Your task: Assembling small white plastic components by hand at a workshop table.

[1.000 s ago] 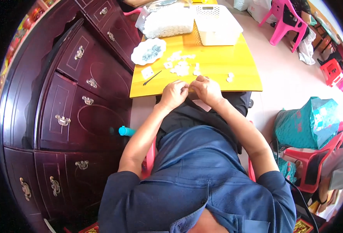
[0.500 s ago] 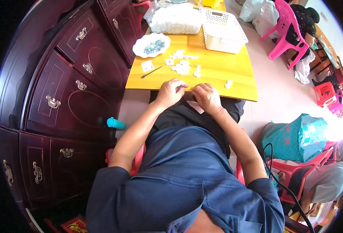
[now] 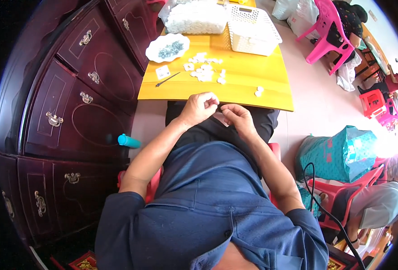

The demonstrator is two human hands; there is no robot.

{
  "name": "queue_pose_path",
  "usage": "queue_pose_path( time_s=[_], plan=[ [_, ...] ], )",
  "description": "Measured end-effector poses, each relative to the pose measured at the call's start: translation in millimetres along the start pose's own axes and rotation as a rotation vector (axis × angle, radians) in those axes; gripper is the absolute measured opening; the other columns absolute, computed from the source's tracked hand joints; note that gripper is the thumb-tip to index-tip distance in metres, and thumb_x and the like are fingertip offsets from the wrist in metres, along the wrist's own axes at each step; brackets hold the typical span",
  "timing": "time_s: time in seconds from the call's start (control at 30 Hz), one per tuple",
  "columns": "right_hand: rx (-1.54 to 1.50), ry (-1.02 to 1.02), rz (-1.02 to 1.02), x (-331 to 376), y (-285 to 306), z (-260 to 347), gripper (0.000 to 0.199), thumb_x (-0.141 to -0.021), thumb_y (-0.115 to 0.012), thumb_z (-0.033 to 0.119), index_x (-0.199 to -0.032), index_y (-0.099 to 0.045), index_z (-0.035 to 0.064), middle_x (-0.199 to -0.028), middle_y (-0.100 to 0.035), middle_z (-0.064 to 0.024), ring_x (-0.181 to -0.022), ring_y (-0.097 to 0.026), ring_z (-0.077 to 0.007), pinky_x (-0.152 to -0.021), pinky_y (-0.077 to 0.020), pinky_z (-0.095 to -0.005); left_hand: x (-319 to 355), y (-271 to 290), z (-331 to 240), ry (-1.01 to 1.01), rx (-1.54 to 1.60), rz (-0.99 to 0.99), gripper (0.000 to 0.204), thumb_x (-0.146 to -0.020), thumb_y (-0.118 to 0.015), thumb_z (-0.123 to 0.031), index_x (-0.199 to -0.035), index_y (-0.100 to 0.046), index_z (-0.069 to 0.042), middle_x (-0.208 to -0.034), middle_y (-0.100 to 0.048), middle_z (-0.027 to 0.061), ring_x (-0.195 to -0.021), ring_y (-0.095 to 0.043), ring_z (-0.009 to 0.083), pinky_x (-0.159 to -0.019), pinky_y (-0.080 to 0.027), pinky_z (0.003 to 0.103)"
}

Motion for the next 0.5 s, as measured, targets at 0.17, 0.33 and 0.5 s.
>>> queue_pose_path(
  time_s=[0.17, 0.33, 0.5],
  plan=[
    [-0.106, -0.06, 0.036, 1, -6, 4, 0.02, -0.102, -0.064, 0.022, -0.114, -0.068, 0.0058, -0.084, -0.065, 0.0035, -0.071, -0.055, -0.0045, -0.066, -0.045, -0.0208, 2, -7, 11, 0.012, 0.086, 0.023, 0.005, -0.083, -0.068, -0.003, -0.088, -0.069, -0.001, -0.074, -0.07, 0.0047, -0.062, -0.063, 0.0102, -0.06, -0.052, 0.027],
    [-0.135, -0.118, 0.053, 5, -12, 12, 0.017, -0.104, -0.06, 0.024, -0.105, -0.065, 0.0076, -0.085, -0.066, 0.0015, -0.07, -0.059, -0.0062, -0.065, -0.0481, -0.0205, 2, -9, 13, 0.033, 0.139, 0.056, 0.005, -0.084, -0.068, -0.002, -0.088, -0.069, 0.0, -0.075, -0.069, 0.0028, -0.062, -0.062, 0.0074, -0.06, -0.052, 0.025],
    [-0.104, -0.105, 0.068, 3, -12, 7, 0.016, -0.106, -0.058, 0.023, -0.104, -0.061, 0.0076, -0.084, -0.066, -0.0003, -0.069, -0.06, -0.0077, -0.064, -0.0493, -0.0214, 5, -9, 13, 0.065, 0.191, 0.136, 0.006, -0.087, -0.068, -0.003, -0.093, -0.069, -0.001, -0.08, -0.068, -0.0016, -0.066, -0.059, 0.0033, -0.062, -0.05, 0.021]
  ],
)
Point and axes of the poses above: each hand's wrist, its own x-axis away from the middle knuckle, its own y-axis out of the back of the hand, z = x × y, the point moved 1 cm from there along -x, towards the middle knuckle
